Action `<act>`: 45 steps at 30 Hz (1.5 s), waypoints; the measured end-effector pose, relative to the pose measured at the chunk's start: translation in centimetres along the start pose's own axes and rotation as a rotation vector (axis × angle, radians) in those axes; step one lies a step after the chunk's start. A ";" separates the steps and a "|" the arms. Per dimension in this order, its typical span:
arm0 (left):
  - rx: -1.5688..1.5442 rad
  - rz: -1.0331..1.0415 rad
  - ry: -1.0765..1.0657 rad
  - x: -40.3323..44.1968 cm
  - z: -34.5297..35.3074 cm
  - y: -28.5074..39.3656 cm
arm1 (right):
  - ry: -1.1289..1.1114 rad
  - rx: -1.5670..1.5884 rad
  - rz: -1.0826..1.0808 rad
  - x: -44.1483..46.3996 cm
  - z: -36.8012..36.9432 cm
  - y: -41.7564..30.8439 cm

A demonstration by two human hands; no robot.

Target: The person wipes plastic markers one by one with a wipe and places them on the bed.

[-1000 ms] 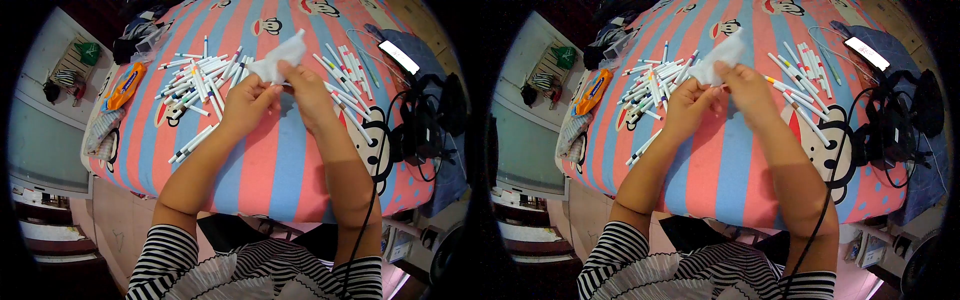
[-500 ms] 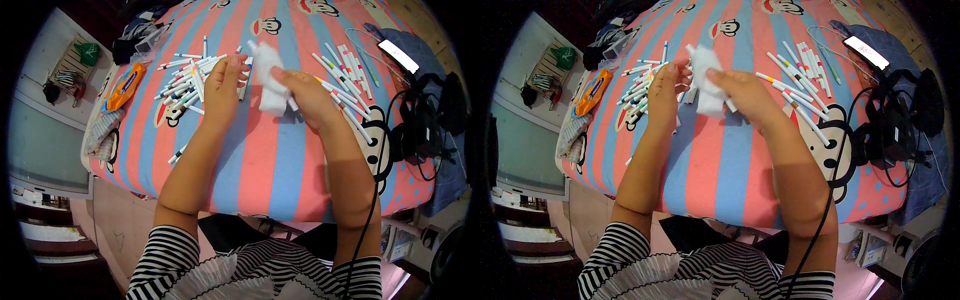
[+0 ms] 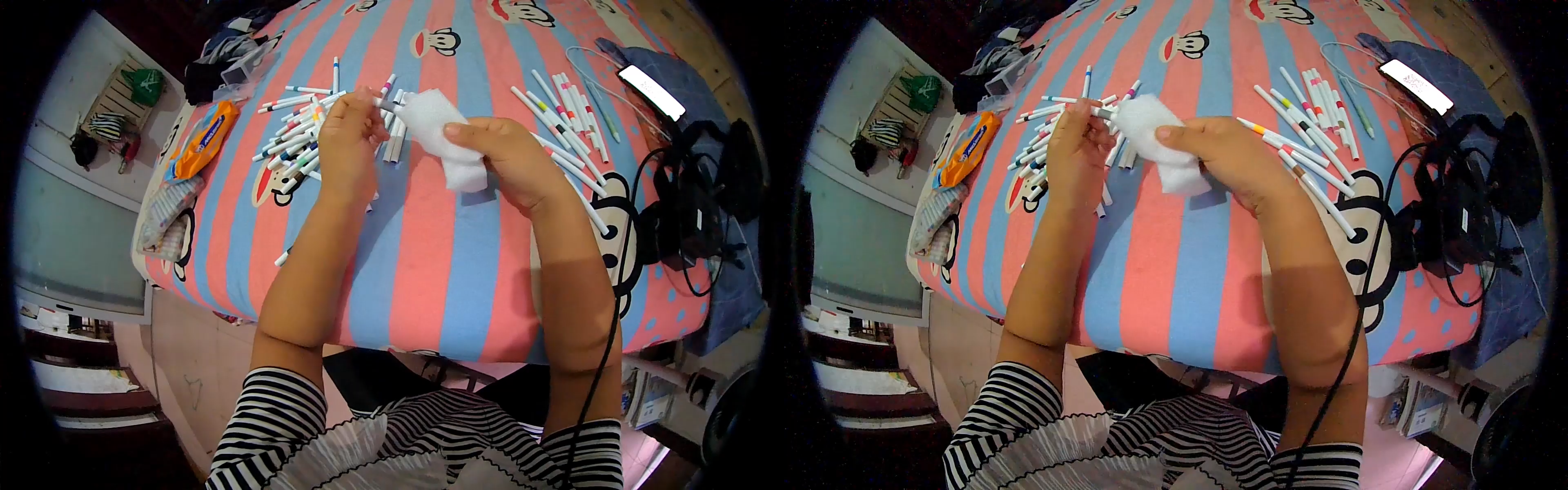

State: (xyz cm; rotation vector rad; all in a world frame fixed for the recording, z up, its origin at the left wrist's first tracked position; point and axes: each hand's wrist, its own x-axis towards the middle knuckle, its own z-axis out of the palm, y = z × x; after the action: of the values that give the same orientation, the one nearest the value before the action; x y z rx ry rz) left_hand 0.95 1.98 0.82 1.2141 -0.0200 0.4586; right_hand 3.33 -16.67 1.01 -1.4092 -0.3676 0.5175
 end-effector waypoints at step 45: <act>0.282 -0.335 -0.396 -2.2 2.0 -0.6 | 0.446 0.249 -0.187 1.9 -1.2 1.3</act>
State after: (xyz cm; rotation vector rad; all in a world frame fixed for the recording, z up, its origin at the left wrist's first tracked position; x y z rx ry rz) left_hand -0.35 -0.70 0.44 1.5371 -0.0921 -0.0802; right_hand 5.37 -16.52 -0.54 -1.1925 -0.0683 0.0838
